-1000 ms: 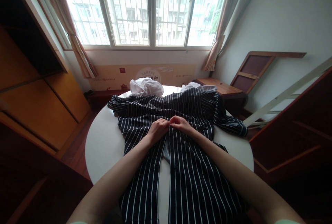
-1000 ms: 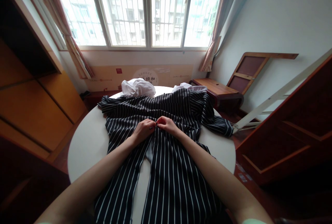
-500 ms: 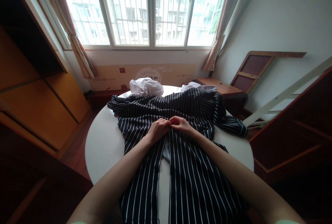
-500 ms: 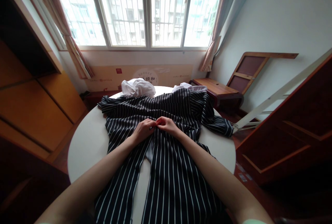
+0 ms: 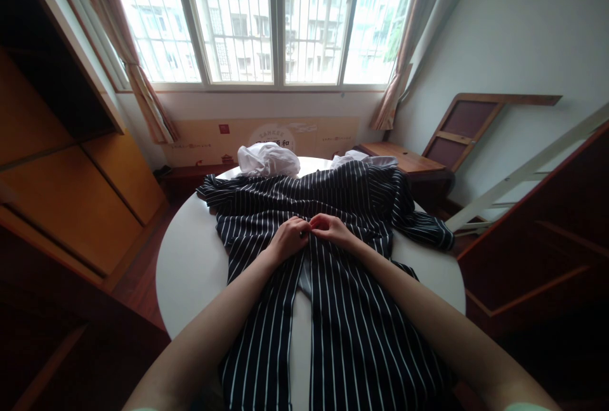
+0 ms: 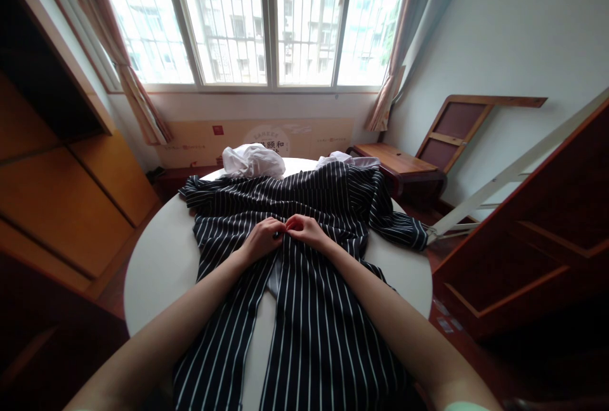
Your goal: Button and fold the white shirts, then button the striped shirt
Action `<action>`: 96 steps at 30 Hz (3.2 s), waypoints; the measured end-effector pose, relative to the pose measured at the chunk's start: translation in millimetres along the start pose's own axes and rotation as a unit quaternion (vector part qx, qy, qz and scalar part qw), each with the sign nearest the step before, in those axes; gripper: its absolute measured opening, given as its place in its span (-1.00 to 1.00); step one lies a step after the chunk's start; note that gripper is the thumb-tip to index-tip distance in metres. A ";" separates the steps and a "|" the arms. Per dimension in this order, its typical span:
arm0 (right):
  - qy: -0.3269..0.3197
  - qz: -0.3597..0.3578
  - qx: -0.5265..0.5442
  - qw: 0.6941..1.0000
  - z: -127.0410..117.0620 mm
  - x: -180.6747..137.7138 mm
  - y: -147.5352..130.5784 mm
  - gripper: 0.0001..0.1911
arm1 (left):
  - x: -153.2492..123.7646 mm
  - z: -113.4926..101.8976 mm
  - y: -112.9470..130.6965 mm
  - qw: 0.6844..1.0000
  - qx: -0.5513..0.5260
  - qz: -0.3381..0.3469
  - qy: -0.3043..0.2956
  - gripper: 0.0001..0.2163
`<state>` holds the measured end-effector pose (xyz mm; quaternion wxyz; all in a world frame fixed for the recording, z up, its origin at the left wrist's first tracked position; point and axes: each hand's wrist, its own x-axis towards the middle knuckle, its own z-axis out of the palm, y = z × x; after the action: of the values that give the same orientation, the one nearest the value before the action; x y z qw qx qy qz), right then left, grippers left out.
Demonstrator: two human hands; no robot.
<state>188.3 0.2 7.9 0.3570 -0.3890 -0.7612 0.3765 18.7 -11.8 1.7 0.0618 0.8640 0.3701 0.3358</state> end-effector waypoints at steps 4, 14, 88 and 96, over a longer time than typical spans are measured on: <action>0.000 -0.015 -0.026 1.000 0.8 -0.3 0.9 -0.83 | -1.5 -0.3 -2.2 0.999 -0.009 -0.032 -0.010 -0.87; 0.021 -0.033 -0.149 0.988 7.6 1.2 3.8 -0.86 | 2.3 -5.3 -7.4 0.995 -0.008 -0.076 -0.058 -0.81; -0.059 -0.039 -0.338 0.939 14.9 -20.4 -21.1 -0.86 | -14.0 -9.8 -10.0 0.989 -0.079 -0.022 -0.121 -0.96; -0.061 -0.055 -0.315 0.945 12.8 -20.2 -20.8 -0.89 | -14.2 -10.5 -8.0 0.988 -0.091 -0.040 -0.117 -0.94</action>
<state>179.7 -29.5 14.6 0.1894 -0.4157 -0.8815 0.1198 0.3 -17.2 -0.6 0.1968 0.8724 0.3624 0.2624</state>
